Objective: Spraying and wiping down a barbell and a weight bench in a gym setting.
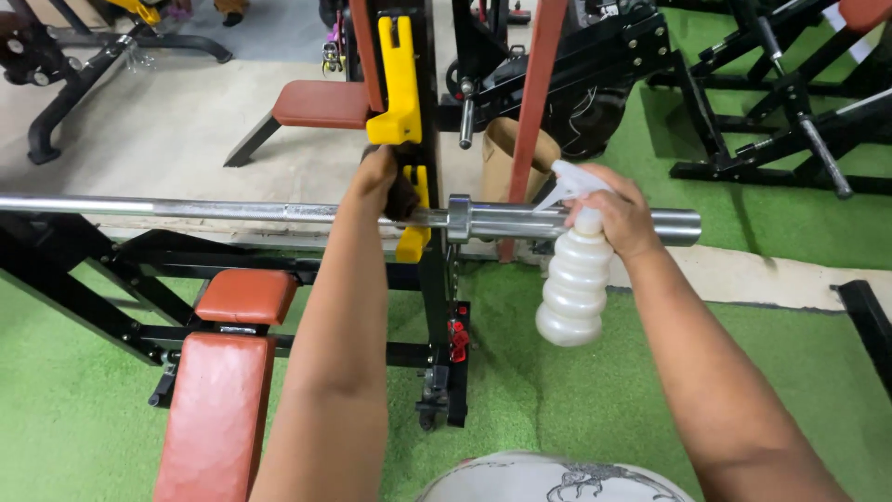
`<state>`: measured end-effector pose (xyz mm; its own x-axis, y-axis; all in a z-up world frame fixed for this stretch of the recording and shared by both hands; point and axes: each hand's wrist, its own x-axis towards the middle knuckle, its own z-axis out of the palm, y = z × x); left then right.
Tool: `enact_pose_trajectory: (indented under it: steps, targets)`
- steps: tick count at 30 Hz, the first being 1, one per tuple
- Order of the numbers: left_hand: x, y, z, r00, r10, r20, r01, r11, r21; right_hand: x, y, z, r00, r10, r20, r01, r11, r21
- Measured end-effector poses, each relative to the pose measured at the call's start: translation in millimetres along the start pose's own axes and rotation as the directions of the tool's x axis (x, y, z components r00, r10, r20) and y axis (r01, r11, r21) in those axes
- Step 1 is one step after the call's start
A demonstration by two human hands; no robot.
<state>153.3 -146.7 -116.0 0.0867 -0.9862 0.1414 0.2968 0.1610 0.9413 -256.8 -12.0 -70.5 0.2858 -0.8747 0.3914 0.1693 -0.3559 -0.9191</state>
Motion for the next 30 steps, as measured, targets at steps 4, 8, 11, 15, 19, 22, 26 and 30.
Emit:
enact_pose_trajectory:
  steps: [4,8,11,15,19,22,26,30]
  targets:
    - [-4.0,41.9,15.8,0.963,0.065,0.262,0.007,0.965,-0.262,-2.5,7.2,-8.7,0.999,-0.047,0.009,0.048,0.998,-0.048]
    - [21.2,108.6,37.1,0.909,0.284,0.304,-0.206,0.942,-0.265,-4.7,11.5,-11.1,0.999,0.042,-0.023,-0.042,0.999,-0.008]
    - [8.3,140.6,60.2,0.920,0.344,0.189,-0.300,0.926,-0.228,-3.1,14.4,-12.8,0.999,-0.034,-0.004,0.034,0.999,-0.029]
    - [-19.2,102.2,50.6,0.929,0.364,0.063,-0.367,0.929,0.043,-8.0,16.6,-13.4,0.996,-0.085,-0.011,0.085,0.995,-0.049]
    - [-12.9,-5.0,0.4,0.974,0.217,-0.064,-0.136,0.789,0.599,-6.3,17.6,-12.6,0.998,-0.032,-0.055,0.033,0.999,0.018]
    - [-62.8,13.0,17.7,0.960,0.208,-0.189,0.040,0.566,0.824,-4.8,15.5,-8.6,0.997,-0.069,-0.039,0.067,0.996,-0.053]
    - [-113.4,42.1,41.4,0.924,0.359,-0.130,-0.068,0.490,0.869,-1.9,11.9,-9.1,0.993,-0.073,-0.096,0.065,0.995,-0.082]
    - [-146.3,40.2,41.2,0.868,0.485,-0.107,-0.248,0.611,0.752,-13.3,15.4,-8.9,0.993,-0.001,-0.114,-0.001,1.000,-0.013]
